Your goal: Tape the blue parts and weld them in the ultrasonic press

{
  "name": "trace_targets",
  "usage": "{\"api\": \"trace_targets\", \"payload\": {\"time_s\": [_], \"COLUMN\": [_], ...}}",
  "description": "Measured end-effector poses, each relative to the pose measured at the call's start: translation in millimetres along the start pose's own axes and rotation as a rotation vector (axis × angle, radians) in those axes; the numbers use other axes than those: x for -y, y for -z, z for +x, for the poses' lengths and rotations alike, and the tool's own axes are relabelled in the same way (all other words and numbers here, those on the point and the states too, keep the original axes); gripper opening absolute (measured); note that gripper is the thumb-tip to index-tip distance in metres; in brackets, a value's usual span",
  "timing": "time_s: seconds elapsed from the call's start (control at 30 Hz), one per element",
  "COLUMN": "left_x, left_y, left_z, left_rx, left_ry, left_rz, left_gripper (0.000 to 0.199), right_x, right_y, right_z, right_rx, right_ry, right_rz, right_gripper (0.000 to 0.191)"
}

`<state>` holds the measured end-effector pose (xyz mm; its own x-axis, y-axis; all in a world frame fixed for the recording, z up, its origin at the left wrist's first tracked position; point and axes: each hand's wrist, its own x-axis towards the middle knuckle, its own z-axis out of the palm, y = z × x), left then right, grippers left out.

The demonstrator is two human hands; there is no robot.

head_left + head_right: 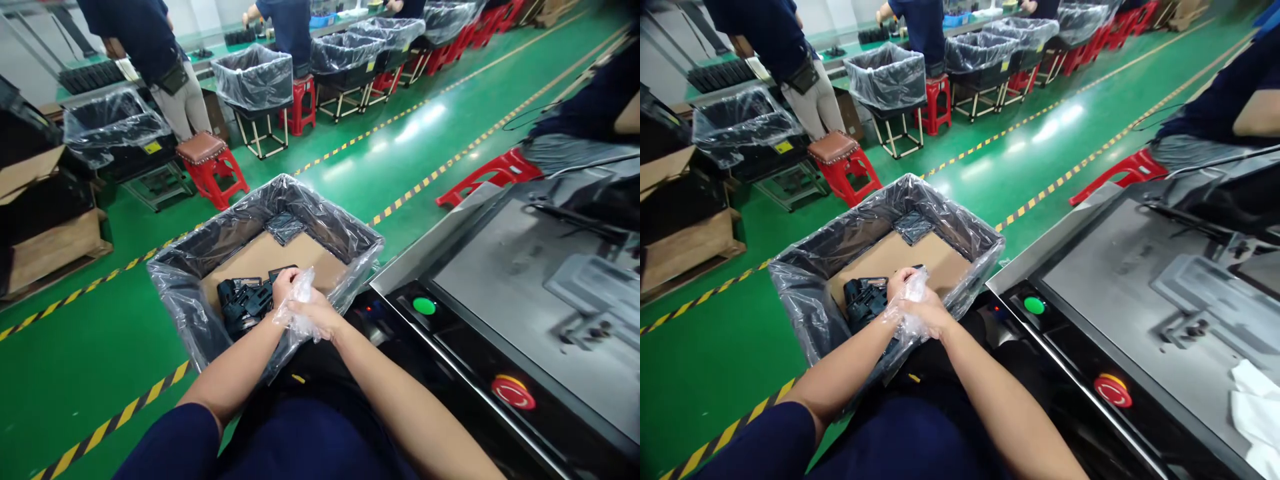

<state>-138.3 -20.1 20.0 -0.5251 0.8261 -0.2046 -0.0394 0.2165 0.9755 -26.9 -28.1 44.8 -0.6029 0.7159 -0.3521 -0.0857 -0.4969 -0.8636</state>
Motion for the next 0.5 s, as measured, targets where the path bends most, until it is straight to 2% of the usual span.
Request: {"api": "trace_targets", "payload": {"time_s": [0.07, 0.23, 0.33, 0.43, 0.5], "left_x": [6.0, 20.1, 30.7, 42.8, 50.3], "left_y": [-1.7, 2.1, 7.4, 10.9, 11.5], "left_z": [5.6, 30.1, 49.6, 74.3, 94.6], "left_rx": [0.010, -0.003, -0.024, -0.026, -0.015], "left_ry": [0.047, 0.160, 0.245, 0.332, 0.359], "left_rz": [-0.034, -0.090, -0.048, 0.016, 0.040], "left_gripper": [0.008, 0.021, 0.021, 0.022, 0.026], "right_x": [-2.0, 12.7, 28.3, 36.3, 35.3], "right_y": [5.9, 36.4, 60.0, 78.0, 84.5], "right_z": [2.4, 20.1, 31.4, 41.9, 48.6], "right_rx": [-0.073, -0.314, -0.448, -0.448, -0.397], "right_ry": [-0.017, -0.012, -0.017, -0.004, 0.013], "right_rz": [-0.121, -0.578, -1.022, -1.404, -1.481], "right_gripper": [0.055, 0.039, 0.035, 0.030, 0.025]}}
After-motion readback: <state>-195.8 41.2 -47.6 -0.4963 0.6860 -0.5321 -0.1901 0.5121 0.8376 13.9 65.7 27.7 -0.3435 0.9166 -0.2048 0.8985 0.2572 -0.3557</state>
